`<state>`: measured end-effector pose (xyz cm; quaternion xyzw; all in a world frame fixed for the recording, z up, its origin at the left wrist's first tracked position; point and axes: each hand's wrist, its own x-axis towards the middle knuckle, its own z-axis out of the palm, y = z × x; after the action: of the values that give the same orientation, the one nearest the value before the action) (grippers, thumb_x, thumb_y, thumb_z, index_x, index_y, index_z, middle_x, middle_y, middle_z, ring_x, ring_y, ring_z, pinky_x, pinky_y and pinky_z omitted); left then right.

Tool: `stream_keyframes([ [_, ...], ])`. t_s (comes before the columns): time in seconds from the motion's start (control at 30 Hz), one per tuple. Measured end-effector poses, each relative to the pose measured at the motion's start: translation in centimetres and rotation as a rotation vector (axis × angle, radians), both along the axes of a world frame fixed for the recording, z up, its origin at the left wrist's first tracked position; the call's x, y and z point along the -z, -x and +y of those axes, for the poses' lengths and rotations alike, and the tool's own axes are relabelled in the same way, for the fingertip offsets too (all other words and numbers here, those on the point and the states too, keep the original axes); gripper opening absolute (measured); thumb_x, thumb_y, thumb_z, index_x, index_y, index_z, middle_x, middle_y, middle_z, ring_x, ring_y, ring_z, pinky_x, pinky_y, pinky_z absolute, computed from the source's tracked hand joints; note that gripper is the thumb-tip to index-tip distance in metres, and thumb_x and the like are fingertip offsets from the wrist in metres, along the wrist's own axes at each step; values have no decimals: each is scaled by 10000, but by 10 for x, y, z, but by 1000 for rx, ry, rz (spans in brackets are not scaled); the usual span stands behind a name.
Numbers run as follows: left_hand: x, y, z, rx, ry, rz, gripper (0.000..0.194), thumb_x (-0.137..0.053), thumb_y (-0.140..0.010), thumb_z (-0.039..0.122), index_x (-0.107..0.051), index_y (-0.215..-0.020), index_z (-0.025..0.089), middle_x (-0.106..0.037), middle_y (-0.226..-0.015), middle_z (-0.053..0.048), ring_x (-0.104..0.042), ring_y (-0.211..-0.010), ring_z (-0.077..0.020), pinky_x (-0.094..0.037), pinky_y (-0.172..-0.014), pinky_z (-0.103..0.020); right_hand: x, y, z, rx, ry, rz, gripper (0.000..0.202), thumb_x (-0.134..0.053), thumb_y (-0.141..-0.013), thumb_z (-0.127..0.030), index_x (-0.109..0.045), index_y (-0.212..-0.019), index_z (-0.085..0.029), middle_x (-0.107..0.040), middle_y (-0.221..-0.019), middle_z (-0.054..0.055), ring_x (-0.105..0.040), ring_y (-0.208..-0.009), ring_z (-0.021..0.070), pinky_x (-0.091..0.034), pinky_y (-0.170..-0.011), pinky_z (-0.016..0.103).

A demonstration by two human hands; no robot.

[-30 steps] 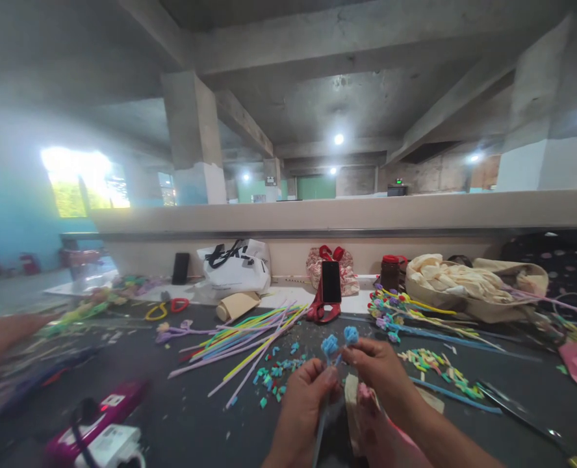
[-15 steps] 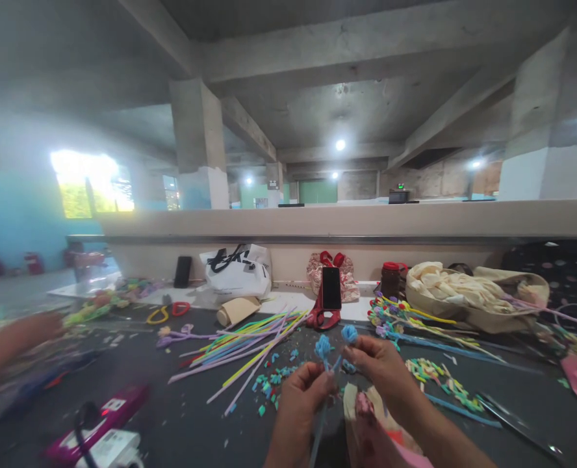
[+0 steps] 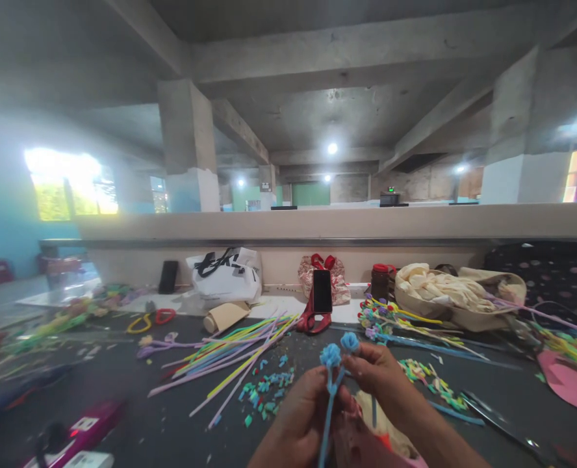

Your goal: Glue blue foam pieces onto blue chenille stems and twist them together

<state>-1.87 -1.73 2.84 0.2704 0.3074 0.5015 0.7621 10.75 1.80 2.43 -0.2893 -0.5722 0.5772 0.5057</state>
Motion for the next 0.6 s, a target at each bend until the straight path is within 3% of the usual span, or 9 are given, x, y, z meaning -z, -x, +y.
stream_keyframes([
  [0.13,15,-8,8,88,44,-118,157,-653,-570,257,-562,-545,132,-535,-361,-5,-534,-395,-128,-361,-411,-200,5,-4,-1,-111,3,3,304,-667,-601,-404,-614,-611,-106,-543,-522,4,-432,-423,74,-315,-431,194],
  [0.2,25,-13,9,69,76,-152,201,-664,-573,316,-573,-587,138,-538,-378,1,-535,-403,-129,-375,-432,-212,4,-6,-4,-161,12,-1,288,-656,-621,-393,-622,-631,-107,-560,-544,14,-462,-437,85,-330,-441,198],
  [0.33,37,-16,8,99,-5,-184,285,-679,-549,398,-585,-627,141,-550,-404,0,-497,-363,-102,-359,-410,-206,-2,-5,-12,-184,4,26,261,-682,-600,-371,-636,-623,-115,-564,-534,5,-477,-471,90,-342,-470,192],
  [0.43,36,-12,4,158,-51,-171,343,-639,-567,474,-602,-651,143,-520,-370,3,-506,-369,-119,-367,-411,-218,-9,-3,-17,-201,-13,19,242,-682,-612,-347,-648,-613,-108,-555,-534,1,-456,-476,79,-341,-483,189],
  [0.6,28,-3,1,188,-60,-194,283,-659,-576,411,-612,-661,145,-548,-423,2,-511,-392,-104,-344,-407,-203,-12,-1,-21,-220,-20,20,229,-684,-610,-334,-657,-641,-109,-551,-560,1,-473,-503,92,-357,-517,209],
])
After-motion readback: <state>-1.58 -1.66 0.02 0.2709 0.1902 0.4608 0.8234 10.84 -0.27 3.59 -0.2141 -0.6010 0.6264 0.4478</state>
